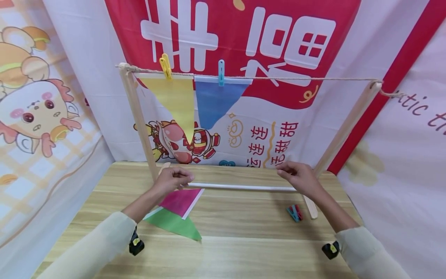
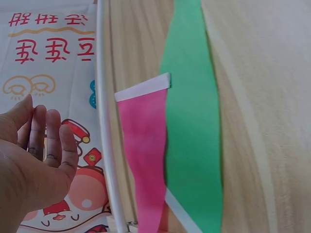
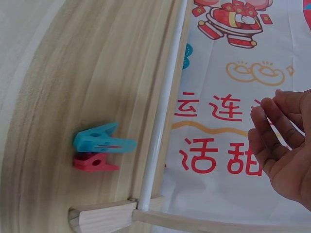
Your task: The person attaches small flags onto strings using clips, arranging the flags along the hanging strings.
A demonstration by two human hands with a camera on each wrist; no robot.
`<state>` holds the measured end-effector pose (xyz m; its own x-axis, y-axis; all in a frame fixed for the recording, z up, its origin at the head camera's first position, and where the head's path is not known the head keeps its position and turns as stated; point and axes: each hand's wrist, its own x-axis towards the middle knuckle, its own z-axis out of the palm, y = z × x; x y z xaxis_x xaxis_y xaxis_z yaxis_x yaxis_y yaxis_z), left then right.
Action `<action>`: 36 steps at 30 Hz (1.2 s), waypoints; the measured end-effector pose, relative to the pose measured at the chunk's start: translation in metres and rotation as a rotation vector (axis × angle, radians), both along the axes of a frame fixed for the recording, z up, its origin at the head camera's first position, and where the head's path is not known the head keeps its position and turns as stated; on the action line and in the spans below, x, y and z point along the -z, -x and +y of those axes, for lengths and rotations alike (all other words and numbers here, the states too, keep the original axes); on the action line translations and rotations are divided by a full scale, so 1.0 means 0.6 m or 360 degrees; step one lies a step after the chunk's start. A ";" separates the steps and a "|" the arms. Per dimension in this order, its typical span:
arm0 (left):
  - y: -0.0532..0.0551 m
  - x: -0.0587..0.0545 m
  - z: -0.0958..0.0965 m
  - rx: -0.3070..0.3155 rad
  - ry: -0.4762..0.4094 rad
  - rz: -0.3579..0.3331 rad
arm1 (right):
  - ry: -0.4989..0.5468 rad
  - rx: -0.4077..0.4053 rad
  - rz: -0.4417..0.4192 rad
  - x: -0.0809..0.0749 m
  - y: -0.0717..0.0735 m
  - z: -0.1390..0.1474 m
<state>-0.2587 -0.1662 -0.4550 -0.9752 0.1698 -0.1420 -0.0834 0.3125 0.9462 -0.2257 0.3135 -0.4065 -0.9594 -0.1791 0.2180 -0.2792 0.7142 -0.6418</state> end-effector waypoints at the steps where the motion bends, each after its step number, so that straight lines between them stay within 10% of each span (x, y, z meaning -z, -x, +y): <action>1: -0.001 0.002 -0.001 0.0007 0.0005 0.0001 | 0.0003 -0.0001 0.0001 0.002 0.000 0.002; 36: -0.027 0.058 -0.014 0.0094 0.0172 -0.0140 | -0.0068 -0.0023 -0.0173 0.080 -0.024 0.054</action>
